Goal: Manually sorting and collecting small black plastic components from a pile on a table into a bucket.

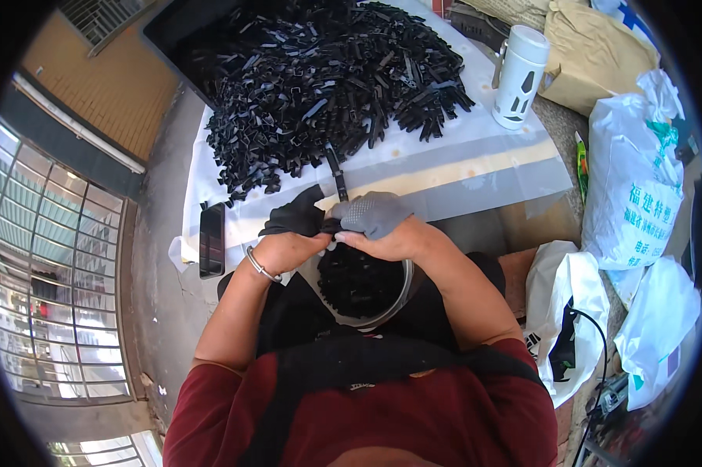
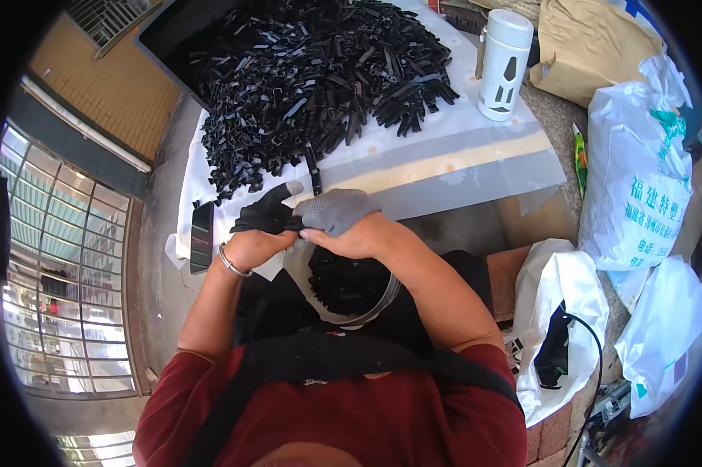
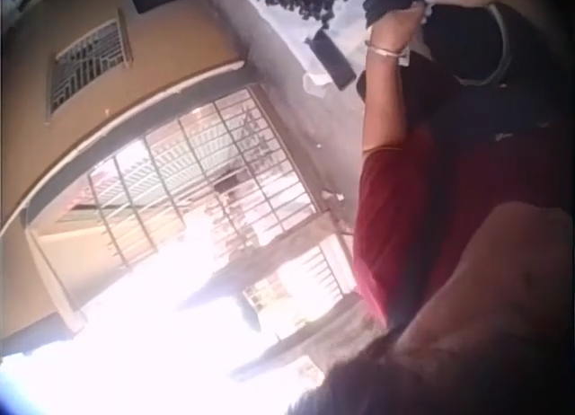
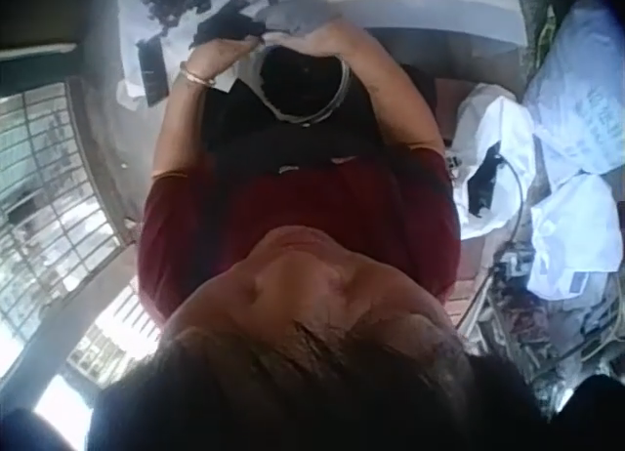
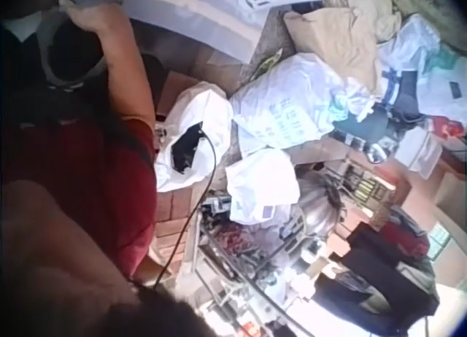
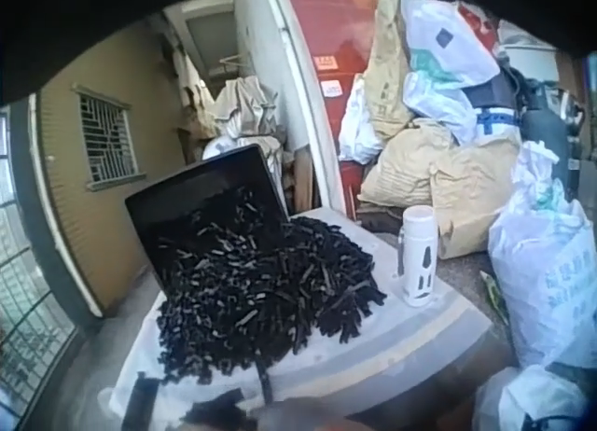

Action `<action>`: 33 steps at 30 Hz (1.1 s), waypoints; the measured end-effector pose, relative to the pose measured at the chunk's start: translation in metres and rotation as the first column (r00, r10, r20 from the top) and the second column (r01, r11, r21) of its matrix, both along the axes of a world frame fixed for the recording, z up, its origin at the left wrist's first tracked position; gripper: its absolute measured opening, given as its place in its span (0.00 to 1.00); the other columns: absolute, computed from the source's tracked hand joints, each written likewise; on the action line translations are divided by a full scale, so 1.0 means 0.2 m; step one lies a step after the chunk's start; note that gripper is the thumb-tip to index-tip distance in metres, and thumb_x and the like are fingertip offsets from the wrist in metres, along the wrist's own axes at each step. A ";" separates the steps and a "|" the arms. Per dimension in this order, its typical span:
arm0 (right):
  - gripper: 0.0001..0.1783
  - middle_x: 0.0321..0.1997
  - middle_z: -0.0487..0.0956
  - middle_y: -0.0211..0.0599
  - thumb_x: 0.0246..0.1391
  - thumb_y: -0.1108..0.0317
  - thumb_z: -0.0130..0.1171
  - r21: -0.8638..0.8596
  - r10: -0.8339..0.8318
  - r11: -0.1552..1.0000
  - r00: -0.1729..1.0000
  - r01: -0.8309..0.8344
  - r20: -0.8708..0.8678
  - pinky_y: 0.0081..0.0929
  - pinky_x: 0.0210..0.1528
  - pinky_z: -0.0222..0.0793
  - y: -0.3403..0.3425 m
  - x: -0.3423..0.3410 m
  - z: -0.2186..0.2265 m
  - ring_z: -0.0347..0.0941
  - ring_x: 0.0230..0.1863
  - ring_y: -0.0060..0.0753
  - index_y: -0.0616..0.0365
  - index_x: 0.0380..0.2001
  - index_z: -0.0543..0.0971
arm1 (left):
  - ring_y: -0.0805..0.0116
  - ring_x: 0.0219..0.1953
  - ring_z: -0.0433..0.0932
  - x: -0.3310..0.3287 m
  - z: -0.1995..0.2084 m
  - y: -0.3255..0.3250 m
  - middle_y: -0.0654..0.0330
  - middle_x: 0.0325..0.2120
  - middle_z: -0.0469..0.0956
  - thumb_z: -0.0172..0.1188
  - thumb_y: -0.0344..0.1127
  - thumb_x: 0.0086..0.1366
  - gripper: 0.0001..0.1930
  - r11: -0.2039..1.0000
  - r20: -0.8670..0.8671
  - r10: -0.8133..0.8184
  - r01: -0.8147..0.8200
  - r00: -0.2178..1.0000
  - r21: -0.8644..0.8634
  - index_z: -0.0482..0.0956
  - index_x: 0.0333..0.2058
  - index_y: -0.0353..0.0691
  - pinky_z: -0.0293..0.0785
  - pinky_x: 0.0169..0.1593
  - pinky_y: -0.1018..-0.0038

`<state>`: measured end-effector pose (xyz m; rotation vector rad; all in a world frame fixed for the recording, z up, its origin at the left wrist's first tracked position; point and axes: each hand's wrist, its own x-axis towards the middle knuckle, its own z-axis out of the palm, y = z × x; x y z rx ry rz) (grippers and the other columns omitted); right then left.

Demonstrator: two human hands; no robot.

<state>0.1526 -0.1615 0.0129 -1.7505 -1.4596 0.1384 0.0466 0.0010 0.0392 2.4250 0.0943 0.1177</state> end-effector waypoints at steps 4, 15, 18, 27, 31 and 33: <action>0.18 0.36 0.75 0.44 0.46 0.60 0.56 -0.015 0.036 0.999 0.997 -0.035 0.063 0.36 0.43 0.64 0.03 -0.08 -0.03 0.70 0.40 0.47 0.56 0.41 0.73 | 0.77 0.30 0.74 -0.09 0.00 -0.02 0.60 0.31 0.76 0.55 0.20 0.51 0.26 0.896 -0.158 0.034 -0.100 0.987 -0.433 0.63 0.51 0.38 0.71 0.31 0.79; 0.14 0.27 0.75 0.43 0.45 0.65 0.57 0.108 -0.060 0.993 0.994 0.050 0.092 0.35 0.32 0.66 0.12 -0.14 -0.04 0.71 0.29 0.47 0.61 0.34 0.74 | 0.73 0.30 0.73 -0.20 -0.26 -0.07 0.61 0.27 0.75 0.48 0.48 0.62 0.19 0.508 -0.279 0.557 -0.587 0.782 -0.630 0.75 0.35 0.35 0.70 0.32 0.78; 0.13 0.31 0.76 0.42 0.44 0.66 0.56 0.195 -0.179 0.973 0.943 0.127 0.280 0.35 0.33 0.66 0.09 -0.01 -0.11 0.72 0.32 0.46 0.59 0.35 0.75 | 0.73 0.16 0.68 -0.20 -0.22 0.00 0.62 0.17 0.71 0.45 0.45 0.64 0.17 0.247 -0.279 0.457 -0.421 0.845 -0.873 0.72 0.25 0.38 0.64 0.20 0.80; 0.14 0.34 0.75 0.43 0.37 0.72 0.55 0.098 -0.232 0.970 0.743 0.221 0.628 0.36 0.37 0.67 0.22 0.18 -0.10 0.71 0.34 0.45 0.55 0.33 0.76 | 0.76 0.15 0.66 -0.20 -0.24 0.03 0.64 0.16 0.71 0.45 0.43 0.64 0.16 0.476 -0.133 0.469 -0.377 0.873 -0.794 0.73 0.25 0.38 0.62 0.19 0.80; 0.12 0.31 0.74 0.43 0.46 0.67 0.54 0.128 -0.222 0.971 0.959 0.201 0.176 0.37 0.34 0.65 0.19 0.04 -0.13 0.70 0.32 0.44 0.56 0.36 0.74 | 0.77 0.17 0.65 -0.21 -0.19 0.03 0.65 0.17 0.72 0.47 0.41 0.63 0.15 0.646 -0.095 0.507 -0.450 0.857 -0.616 0.75 0.26 0.37 0.62 0.22 0.79; 0.11 0.30 0.74 0.44 0.47 0.63 0.53 0.063 -0.147 0.988 0.984 0.141 0.096 0.37 0.34 0.65 0.19 -0.08 -0.03 0.70 0.33 0.46 0.57 0.34 0.74 | 0.77 0.18 0.66 -0.22 -0.25 0.06 0.64 0.18 0.72 0.46 0.41 0.64 0.15 0.695 -0.075 0.501 -0.452 0.862 -0.559 0.75 0.27 0.36 0.62 0.23 0.79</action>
